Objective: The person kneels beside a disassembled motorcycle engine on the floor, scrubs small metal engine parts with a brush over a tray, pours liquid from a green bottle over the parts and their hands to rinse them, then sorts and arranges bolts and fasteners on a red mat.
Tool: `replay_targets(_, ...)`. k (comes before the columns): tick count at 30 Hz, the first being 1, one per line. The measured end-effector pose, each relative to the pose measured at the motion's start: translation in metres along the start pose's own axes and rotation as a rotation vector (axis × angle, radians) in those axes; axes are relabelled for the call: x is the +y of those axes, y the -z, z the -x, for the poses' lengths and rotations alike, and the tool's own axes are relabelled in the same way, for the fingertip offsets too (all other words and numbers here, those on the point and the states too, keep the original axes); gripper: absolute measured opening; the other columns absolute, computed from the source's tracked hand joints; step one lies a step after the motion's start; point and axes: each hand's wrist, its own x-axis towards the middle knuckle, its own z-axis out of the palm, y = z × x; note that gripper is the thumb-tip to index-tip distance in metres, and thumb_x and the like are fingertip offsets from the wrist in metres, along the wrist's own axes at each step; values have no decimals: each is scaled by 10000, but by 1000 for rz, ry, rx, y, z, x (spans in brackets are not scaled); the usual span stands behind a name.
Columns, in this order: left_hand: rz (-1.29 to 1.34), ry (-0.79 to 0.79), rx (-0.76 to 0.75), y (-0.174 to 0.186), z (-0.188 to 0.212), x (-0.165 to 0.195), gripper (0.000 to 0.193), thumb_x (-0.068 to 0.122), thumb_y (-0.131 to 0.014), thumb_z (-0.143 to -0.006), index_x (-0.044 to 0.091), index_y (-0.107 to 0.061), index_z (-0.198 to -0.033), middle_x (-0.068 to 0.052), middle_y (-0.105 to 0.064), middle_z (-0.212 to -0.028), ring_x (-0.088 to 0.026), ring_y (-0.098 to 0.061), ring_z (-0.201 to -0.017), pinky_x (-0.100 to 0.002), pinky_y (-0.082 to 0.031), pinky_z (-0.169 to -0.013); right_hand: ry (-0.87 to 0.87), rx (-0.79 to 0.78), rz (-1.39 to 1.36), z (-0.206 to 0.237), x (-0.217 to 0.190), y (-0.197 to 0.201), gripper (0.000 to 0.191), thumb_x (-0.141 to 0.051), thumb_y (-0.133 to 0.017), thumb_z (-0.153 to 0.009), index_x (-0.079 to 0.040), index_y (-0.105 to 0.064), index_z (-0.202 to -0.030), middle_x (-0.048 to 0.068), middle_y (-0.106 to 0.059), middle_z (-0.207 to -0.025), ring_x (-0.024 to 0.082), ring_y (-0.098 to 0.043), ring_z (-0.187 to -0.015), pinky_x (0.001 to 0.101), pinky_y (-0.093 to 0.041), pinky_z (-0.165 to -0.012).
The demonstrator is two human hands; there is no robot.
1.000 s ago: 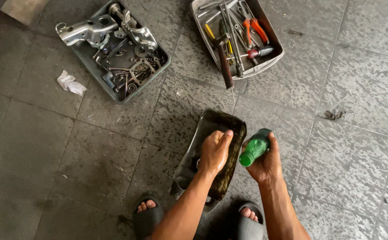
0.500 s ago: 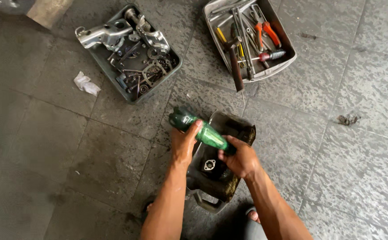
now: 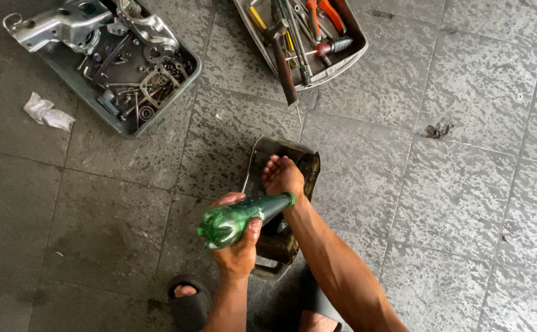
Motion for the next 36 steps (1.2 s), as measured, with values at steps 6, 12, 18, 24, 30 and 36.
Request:
replay_targets(6, -69, -54, -19, -2, -19, 5, 605, 214, -858, -874, 19, -538, -1348, -112, -620, -1317, -233, -613, -1184, -384, -530, -1054, 309, -216, 888, 19, -3, 0, 221, -244, -727, -886, -71, -661, -1008, 37, -665, -824, 173, -603, -752, 366, -504, -689)
replay_targets(12, -79, -68, -101, -5, -43, 16, 532, 178, -871, -843, 24, -594, -1269, -89, -643, -1264, -198, -632, -1152, -357, -549, -1033, 1031, -302, 2073, 56, -21, -18, 366, -276, -786, -732, -37, -660, -980, 147, -650, -978, 351, -586, -959, 468, -473, -800)
replay_targets(18, 8, 210, -159, -15, -48, 24, 458, 135, -884, -786, 6, -650, -1158, -59, -697, -1036, -151, -670, -883, -308, -582, -791, 1042, -542, 2599, 56, -18, -20, 418, -322, -721, -724, -84, -672, -1065, 105, -629, -1058, 303, -547, -1067, 436, -432, -891)
replay_targets(24, -264, 50, -1, -8, -69, 4, 411, 103, -902, -846, 4, -673, -1172, -50, -717, -1012, -142, -682, -868, -292, -592, -784, 1381, -757, 2653, 46, -12, 11, 303, -253, -649, -909, -126, -706, -1179, 80, -694, -1161, 251, -642, -1137, 453, -427, -1110)
replay_targets(30, 63, 177, 284, 6, -52, -20, 418, 193, -795, -928, 3, -624, -1259, -40, -694, -1071, -112, -621, -823, -264, -498, -648, 753, -420, 1468, 23, -27, 14, 183, -119, -665, -887, -98, -635, -1066, 95, -615, -923, 195, -572, -789, 351, -477, -642)
replay_targets(36, 286, 453, 622, 22, -53, -44, 432, 428, -781, -878, 81, -585, -1043, 0, -626, -895, -98, -550, -665, -257, -361, -446, 174, -218, 759, 32, -26, 22, 472, -339, -622, -1122, -53, -413, -810, 3, -423, -658, 134, -373, -542, 320, -333, -454)
